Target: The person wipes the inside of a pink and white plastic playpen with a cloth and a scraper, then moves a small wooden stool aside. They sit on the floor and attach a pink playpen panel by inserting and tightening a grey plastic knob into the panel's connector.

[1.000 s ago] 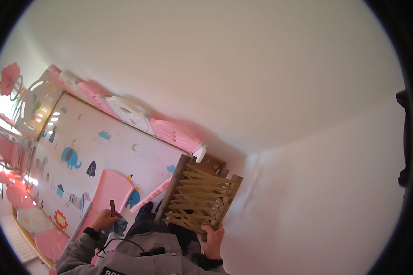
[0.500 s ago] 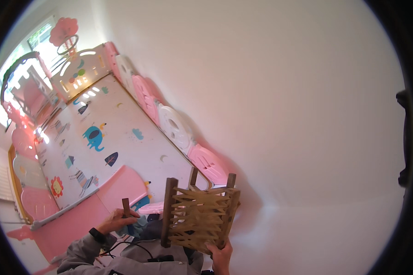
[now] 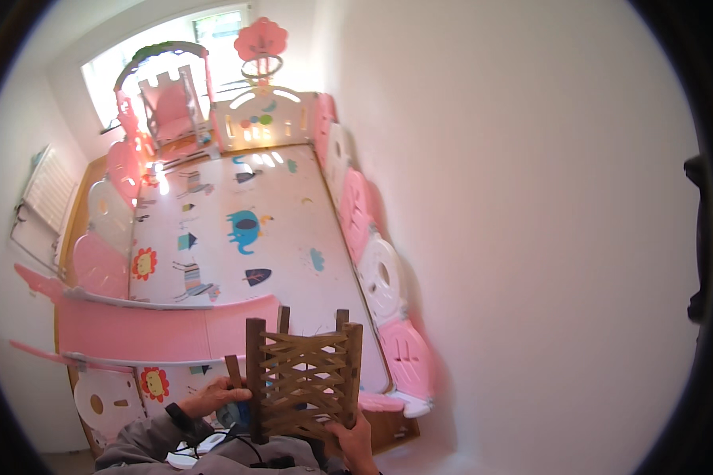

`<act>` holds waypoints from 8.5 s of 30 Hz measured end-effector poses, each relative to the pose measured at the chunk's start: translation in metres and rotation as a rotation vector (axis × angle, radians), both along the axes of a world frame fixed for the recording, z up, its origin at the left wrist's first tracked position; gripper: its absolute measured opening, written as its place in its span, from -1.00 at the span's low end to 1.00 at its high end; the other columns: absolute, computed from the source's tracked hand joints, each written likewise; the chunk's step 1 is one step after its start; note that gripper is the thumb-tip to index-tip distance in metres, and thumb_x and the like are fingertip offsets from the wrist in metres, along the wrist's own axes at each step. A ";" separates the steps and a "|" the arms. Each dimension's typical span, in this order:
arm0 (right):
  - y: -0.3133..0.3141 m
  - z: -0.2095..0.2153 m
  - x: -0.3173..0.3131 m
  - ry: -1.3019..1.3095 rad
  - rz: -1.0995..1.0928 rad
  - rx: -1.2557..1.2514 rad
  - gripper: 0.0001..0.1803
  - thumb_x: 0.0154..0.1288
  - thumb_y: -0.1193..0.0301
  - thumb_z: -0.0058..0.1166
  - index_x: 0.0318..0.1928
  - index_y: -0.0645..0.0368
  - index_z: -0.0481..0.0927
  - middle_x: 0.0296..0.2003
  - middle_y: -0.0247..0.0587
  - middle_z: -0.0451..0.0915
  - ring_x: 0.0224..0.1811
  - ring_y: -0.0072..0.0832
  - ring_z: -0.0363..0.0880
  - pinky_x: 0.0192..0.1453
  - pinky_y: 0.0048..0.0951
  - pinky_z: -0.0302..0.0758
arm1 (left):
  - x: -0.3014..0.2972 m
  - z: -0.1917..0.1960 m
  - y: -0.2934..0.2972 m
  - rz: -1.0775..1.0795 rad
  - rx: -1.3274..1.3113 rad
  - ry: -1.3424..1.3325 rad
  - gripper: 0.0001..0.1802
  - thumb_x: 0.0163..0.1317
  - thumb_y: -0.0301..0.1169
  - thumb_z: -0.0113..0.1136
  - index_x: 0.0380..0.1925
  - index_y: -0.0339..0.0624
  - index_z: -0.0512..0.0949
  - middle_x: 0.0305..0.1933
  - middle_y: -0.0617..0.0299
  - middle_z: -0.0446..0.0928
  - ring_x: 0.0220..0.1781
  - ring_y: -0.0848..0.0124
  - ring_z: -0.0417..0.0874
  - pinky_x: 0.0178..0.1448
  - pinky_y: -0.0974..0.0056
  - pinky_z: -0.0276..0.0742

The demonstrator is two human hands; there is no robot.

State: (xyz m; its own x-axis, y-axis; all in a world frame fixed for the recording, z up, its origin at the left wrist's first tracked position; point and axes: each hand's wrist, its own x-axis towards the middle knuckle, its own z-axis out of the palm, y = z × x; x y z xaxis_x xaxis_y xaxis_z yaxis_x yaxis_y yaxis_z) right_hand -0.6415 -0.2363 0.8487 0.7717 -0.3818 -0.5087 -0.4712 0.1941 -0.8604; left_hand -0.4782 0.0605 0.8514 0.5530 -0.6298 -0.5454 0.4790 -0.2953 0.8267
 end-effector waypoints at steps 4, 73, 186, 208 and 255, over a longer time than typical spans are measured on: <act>0.018 -0.007 0.027 0.041 0.184 -0.074 -0.47 0.14 0.40 0.36 0.12 0.34 0.62 -0.10 -0.10 0.77 -0.08 -0.44 0.71 0.07 -0.36 0.60 | -0.005 -0.008 0.026 0.074 -0.067 0.088 -0.37 0.38 -0.10 0.37 0.29 -0.33 0.57 0.28 0.12 0.62 0.30 0.34 0.55 0.46 0.19 0.40; -0.116 -0.246 -0.030 -0.130 1.057 -0.885 -0.57 0.34 0.42 0.13 0.21 0.20 0.57 -0.08 0.08 0.71 -0.03 0.05 0.69 0.05 -0.07 0.60 | -0.285 0.105 0.142 1.831 -0.151 -0.364 -0.18 0.43 0.06 0.19 0.49 -0.23 0.26 0.43 0.02 0.48 0.33 0.18 0.59 0.45 0.13 0.50; 0.290 -0.197 -0.213 0.499 1.157 -0.639 -0.59 0.33 0.38 0.19 0.14 0.30 0.64 -0.21 0.04 0.78 -0.25 -0.29 0.81 -0.11 -0.28 0.70 | -0.424 0.049 0.632 2.250 -0.326 -0.315 -0.23 0.39 0.07 0.27 0.45 -0.11 0.35 0.42 0.19 0.48 0.40 0.22 0.50 0.51 0.11 0.38; 0.400 -0.211 -0.166 0.559 1.131 -0.384 -0.54 0.36 0.44 0.11 0.23 0.34 0.54 -0.15 0.02 0.77 -0.30 -0.32 0.81 -0.30 -0.38 0.70 | -0.443 0.070 0.708 2.343 -0.189 -0.384 -0.26 0.36 0.03 0.30 0.37 -0.18 0.39 0.33 0.11 0.51 0.32 0.20 0.56 0.43 0.10 0.46; 0.714 -0.195 -0.180 0.595 1.098 -0.308 -0.53 0.38 0.43 0.08 0.26 0.37 0.49 -0.12 0.03 0.72 -0.33 -0.33 0.76 -0.35 -0.39 0.66 | -0.431 -0.001 1.004 2.212 -0.227 -0.193 -0.37 0.39 -0.03 0.29 0.31 -0.16 0.47 0.23 0.20 0.59 0.21 0.27 0.64 0.32 0.15 0.57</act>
